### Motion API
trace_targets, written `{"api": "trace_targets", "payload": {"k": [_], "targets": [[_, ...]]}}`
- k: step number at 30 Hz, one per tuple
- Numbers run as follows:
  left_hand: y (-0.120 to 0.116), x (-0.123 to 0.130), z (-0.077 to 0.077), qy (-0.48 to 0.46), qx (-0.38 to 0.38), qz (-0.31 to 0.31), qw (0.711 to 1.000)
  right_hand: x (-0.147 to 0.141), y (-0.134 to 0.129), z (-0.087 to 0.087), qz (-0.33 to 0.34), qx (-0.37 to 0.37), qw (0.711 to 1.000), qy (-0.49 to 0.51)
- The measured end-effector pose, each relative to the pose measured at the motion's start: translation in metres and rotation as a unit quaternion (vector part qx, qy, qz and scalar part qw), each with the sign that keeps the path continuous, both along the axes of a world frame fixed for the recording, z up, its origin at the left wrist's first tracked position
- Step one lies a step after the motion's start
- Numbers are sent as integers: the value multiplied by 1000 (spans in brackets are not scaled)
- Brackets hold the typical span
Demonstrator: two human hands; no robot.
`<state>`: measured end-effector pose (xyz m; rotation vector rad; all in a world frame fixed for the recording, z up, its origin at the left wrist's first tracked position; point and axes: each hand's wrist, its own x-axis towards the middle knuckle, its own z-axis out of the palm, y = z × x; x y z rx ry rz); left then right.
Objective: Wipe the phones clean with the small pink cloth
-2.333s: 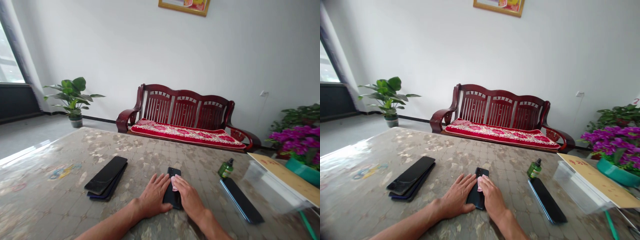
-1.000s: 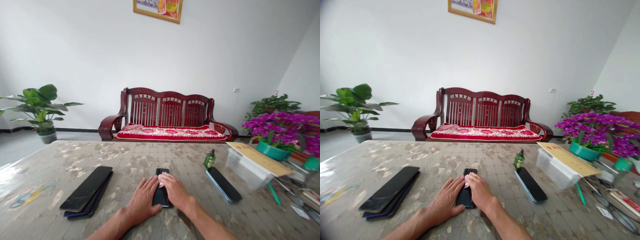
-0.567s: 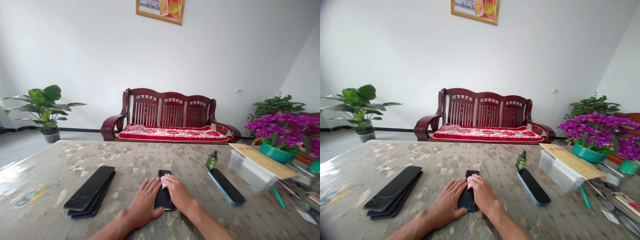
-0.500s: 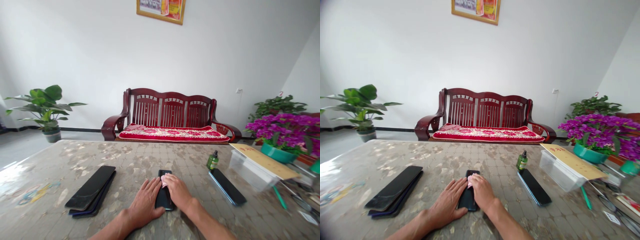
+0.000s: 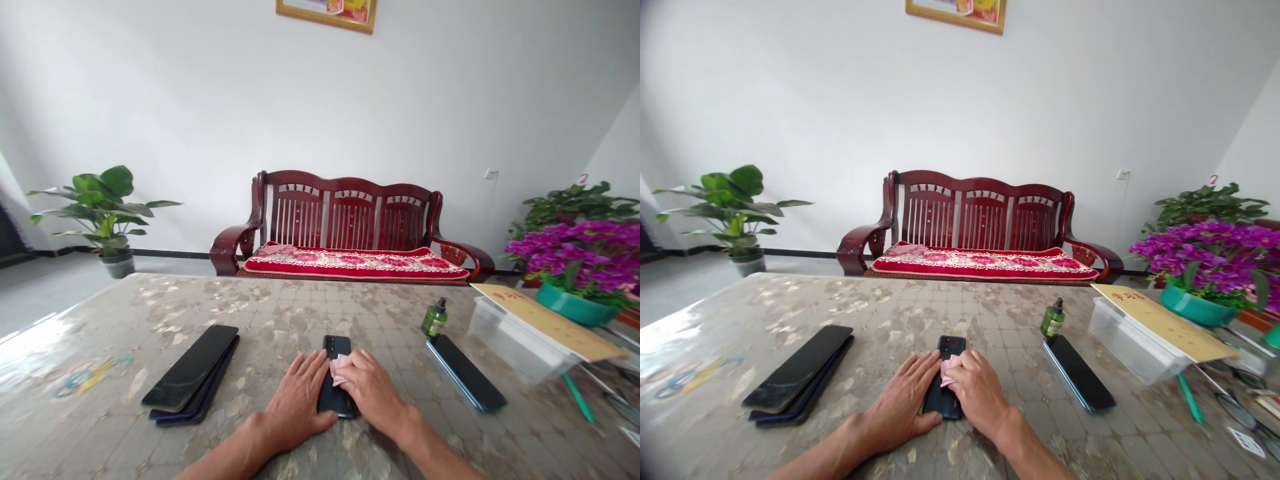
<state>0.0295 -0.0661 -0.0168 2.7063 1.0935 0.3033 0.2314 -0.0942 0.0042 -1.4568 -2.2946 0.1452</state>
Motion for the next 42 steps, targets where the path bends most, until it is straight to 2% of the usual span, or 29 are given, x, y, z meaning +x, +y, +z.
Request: {"api": "trace_targets", "payload": {"k": [6, 9, 12, 16, 22, 28, 34, 38, 40, 42], "targets": [[0, 0, 1, 3, -6, -4, 1000, 8, 25, 9, 13, -108, 992, 63], [-1, 1, 4, 14, -13, 0, 1000, 8, 38, 9, -29, -159, 982, 101], [-2, 1, 4, 17, -9, 3, 1000, 4, 44, 5, -95, -154, 976, 117], [-1, 1, 2, 26, 5, 0, 1000, 0, 40, 7, -146, -138, 973, 110], [1, 0, 1, 21, 7, -4, 1000, -1, 32, 17, -176, -151, 969, 82], [0, 1, 0, 18, 7, -4, 1000, 1, 31, 5, -175, -169, 965, 98], [1, 0, -6, 23, 23, -6, 999, -4, 14, -1, -165, -113, 976, 91], [2, 0, -6, 20, 19, -5, 1000, -6, 13, -4, -171, -84, 974, 120], [2, 0, -5, 21, 18, -5, 1000, -6, 17, -6, -184, -34, 976, 110], [2, 0, -5, 23, 21, -3, 999, -6, 19, -8, -178, 41, 982, 55]]}}
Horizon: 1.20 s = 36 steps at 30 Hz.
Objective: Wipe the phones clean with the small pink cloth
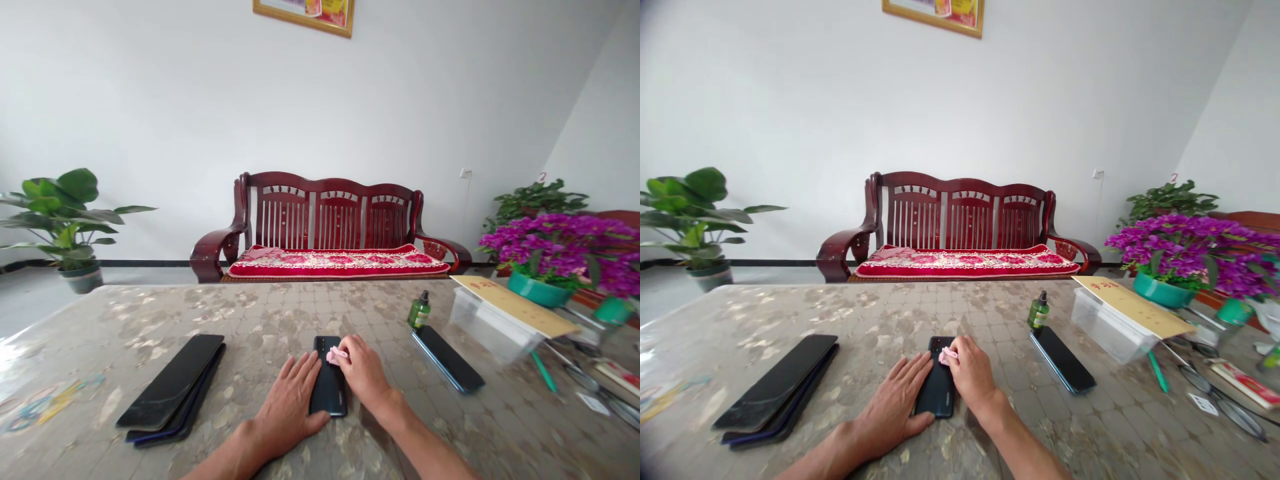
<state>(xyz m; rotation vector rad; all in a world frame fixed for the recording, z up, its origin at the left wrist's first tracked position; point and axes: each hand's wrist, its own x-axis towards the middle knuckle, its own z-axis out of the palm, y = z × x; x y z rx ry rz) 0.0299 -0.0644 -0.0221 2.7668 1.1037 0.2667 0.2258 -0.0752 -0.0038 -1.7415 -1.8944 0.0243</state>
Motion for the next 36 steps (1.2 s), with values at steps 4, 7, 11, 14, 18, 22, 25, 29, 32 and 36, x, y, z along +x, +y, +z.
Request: {"api": "trace_targets", "payload": {"k": [4, 7, 11, 14, 18, 22, 25, 29, 32, 36], "targets": [[-1, 0, -1, 1, 11, 0, 1000, -1, -3, -3, 36, 64, 986, -150], [0, -1, -2, -3, 16, -2, 1000, -3, -10, -2, 47, 49, 983, -171], [0, -1, -2, -4, 15, -4, 1000, -3, -17, 0, 103, 20, 987, -120], [-1, -1, 1, -4, 10, -4, 1000, 0, -21, -3, 149, 29, 986, -73], [-3, 0, 4, 5, -7, 0, 1000, 5, -30, -10, 192, 53, 979, -46], [-3, 0, 2, -1, -7, -5, 1000, 9, -36, -16, 216, 65, 971, -78], [-2, 0, 0, 4, -9, -2, 1000, 9, -27, -17, 208, 70, 969, -117], [-2, 2, 3, 12, -15, 2, 1000, 3, 9, -13, 152, 34, 977, -143], [-4, 2, 7, 13, -16, 4, 1000, -2, 35, -10, 132, 16, 982, -132], [-4, 2, 8, 13, -21, 7, 1000, -5, 37, -6, 124, 15, 985, -121]]}}
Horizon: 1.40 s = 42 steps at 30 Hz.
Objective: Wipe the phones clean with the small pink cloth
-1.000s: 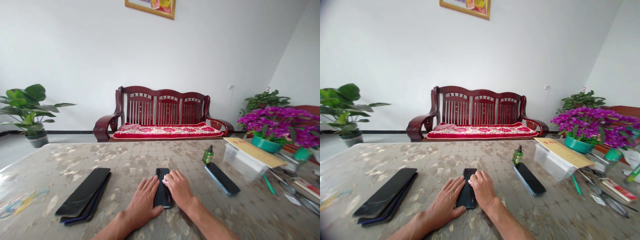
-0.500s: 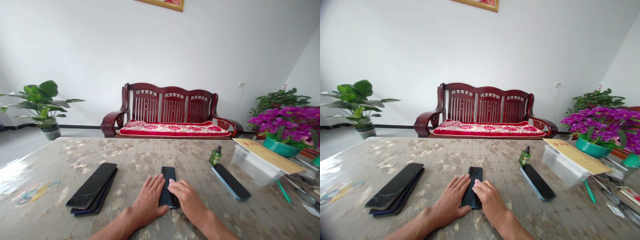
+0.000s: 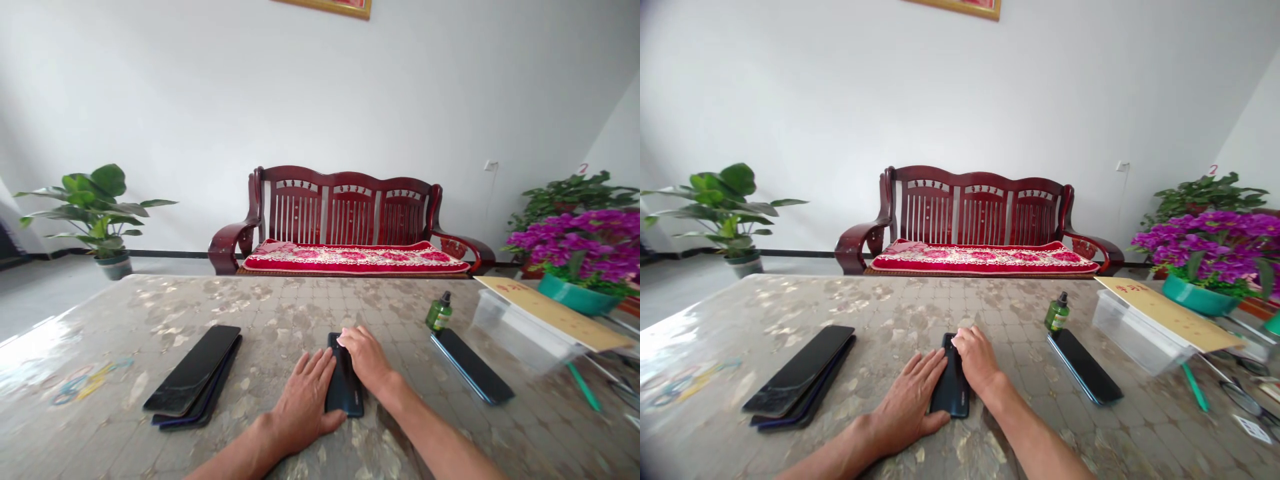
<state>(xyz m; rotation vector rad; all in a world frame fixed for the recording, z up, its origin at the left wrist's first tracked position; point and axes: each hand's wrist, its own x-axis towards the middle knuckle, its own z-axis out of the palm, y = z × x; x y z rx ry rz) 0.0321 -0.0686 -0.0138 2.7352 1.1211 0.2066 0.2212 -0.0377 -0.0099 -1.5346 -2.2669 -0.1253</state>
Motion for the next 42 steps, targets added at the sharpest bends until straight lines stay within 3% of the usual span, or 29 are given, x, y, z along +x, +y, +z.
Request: {"api": "trace_targets", "payload": {"k": [8, 11, 17, 20, 23, 29, 32, 36, 42], "targets": [[2, -1, -6, -10, 11, -1, 1000, 3, -77, 1, 60, -6, 998, -1], [1, -1, -3, -5, 13, -2, 1000, 6, -73, -1, 49, -3, 999, 17], [0, 0, 4, -11, 9, -2, 1000, 9, -21, 3, -13, -10, 997, 80], [0, 0, 3, -11, 17, -3, 1000, 10, -12, 4, -19, -13, 996, 86], [0, 0, 1, -6, 27, -1, 1000, 9, -25, 3, -20, -29, 996, 87], [0, 0, -1, -1, 23, 2, 1000, 4, -78, 4, 15, -55, 996, 67], [0, 0, -2, 4, 15, 1, 1000, 3, -90, 4, 32, -49, 997, 60], [0, 0, -3, -5, 26, -3, 1000, 4, -69, 2, 23, -31, 998, 58], [1, 0, -6, -6, 26, -2, 1000, 5, -2, -1, -13, -28, 999, 29]]}}
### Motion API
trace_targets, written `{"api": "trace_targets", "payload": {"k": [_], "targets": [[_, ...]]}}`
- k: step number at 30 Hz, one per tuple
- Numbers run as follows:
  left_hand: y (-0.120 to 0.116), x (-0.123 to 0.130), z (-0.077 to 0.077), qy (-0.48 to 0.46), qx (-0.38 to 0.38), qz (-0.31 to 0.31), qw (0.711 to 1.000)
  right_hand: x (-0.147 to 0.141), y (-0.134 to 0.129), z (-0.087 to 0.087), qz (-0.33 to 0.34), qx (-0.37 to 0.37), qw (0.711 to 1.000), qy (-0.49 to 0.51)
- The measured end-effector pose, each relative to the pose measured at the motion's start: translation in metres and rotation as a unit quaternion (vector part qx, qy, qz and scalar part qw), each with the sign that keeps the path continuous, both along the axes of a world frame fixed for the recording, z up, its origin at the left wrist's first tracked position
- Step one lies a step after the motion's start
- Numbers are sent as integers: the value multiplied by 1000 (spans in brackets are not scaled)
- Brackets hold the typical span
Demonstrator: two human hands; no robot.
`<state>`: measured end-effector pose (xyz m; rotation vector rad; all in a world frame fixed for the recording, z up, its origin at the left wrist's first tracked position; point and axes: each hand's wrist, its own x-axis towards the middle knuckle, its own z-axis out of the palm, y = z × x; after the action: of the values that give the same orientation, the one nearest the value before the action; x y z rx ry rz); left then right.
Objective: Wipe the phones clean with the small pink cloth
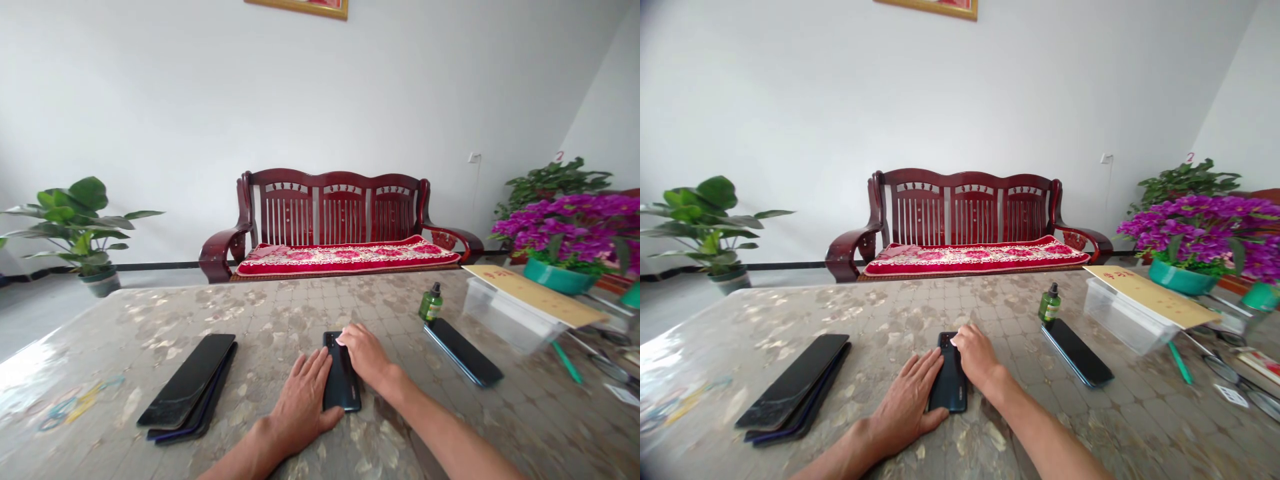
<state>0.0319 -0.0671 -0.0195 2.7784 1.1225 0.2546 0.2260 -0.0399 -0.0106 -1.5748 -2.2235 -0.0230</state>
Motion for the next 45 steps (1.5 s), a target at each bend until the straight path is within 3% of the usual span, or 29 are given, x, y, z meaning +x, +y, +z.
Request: {"api": "trace_targets", "payload": {"k": [4, 11, 15, 22, 27, 34, 41, 45], "targets": [[1, -1, -3, -11, 9, -8, 1000, -1, 14, 1, 12, 3, 1000, -8], [0, -1, -2, 1, 13, 4, 1000, -7, -35, 4, 75, 27, 995, -57], [0, 0, -2, 2, 7, 4, 1000, -9, -44, 4, 90, 37, 993, -66], [0, 0, 1, -4, -5, 3, 1000, -6, -25, 1, 73, 33, 995, 62], [-1, 0, 0, 3, -10, 5, 1000, 0, -26, -3, 74, 10, 984, 162], [0, 0, 3, 5, -21, 8, 1000, 2, -27, -2, 35, -48, 969, 240], [-3, 0, -1, -44, -7, 10, 999, 6, -31, 1, 62, -50, 958, 276], [-5, 0, -1, -75, 8, -32, 997, 5, -27, -4, 38, -40, 955, 291]]}}
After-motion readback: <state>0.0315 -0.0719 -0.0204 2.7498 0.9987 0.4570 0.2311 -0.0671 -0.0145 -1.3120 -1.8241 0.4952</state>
